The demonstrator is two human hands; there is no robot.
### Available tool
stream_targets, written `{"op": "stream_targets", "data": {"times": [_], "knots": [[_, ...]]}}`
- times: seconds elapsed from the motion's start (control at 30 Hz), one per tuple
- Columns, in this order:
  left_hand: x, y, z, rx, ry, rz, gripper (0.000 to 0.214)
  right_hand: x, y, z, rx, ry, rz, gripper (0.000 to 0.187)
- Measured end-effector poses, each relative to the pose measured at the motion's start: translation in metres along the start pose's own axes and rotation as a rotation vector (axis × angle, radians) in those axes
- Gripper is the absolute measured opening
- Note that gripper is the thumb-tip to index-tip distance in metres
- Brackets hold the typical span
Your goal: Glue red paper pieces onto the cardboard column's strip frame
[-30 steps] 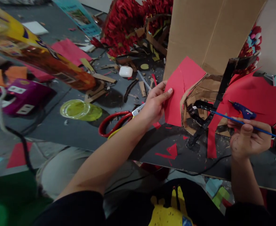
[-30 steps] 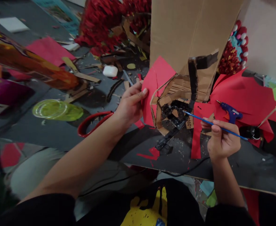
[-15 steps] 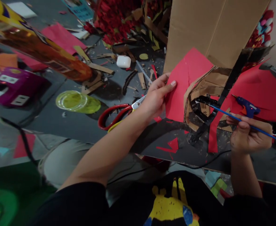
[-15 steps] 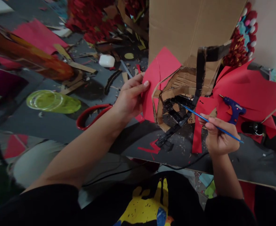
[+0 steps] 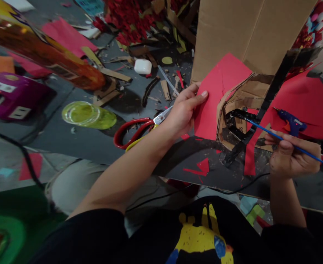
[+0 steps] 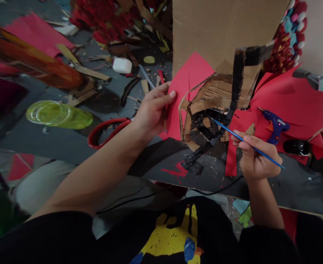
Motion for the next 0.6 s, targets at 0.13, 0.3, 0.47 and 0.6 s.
{"op": "stream_targets", "data": {"times": [0.13,0.3,0.47,0.6], "knots": [[0.000,0.000,0.001,-0.008,0.003,0.001,0.030,0.000,0.000,-0.001,-0.039,0.028,-0.034,0.016],[0.001,0.001,0.002,-0.045,0.067,0.044,0.020,0.004,0.002,-0.001,-0.022,0.039,-0.046,0.017],[0.002,0.002,0.002,-0.105,0.169,0.064,0.013,0.009,0.006,0.000,-0.004,0.023,-0.026,0.024],[0.003,0.002,0.000,-0.102,0.183,0.077,0.011,0.011,0.006,-0.002,-0.009,0.021,-0.015,0.024]]}}
Point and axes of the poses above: each hand's wrist, its own y-axis away from the middle knuckle, its own z-axis out of the palm, x = y × z, the point moved 1 cm from there along -y, towards the middle knuckle, and after that the axes turned 13 degrees about -x, right-handed, at the moved point
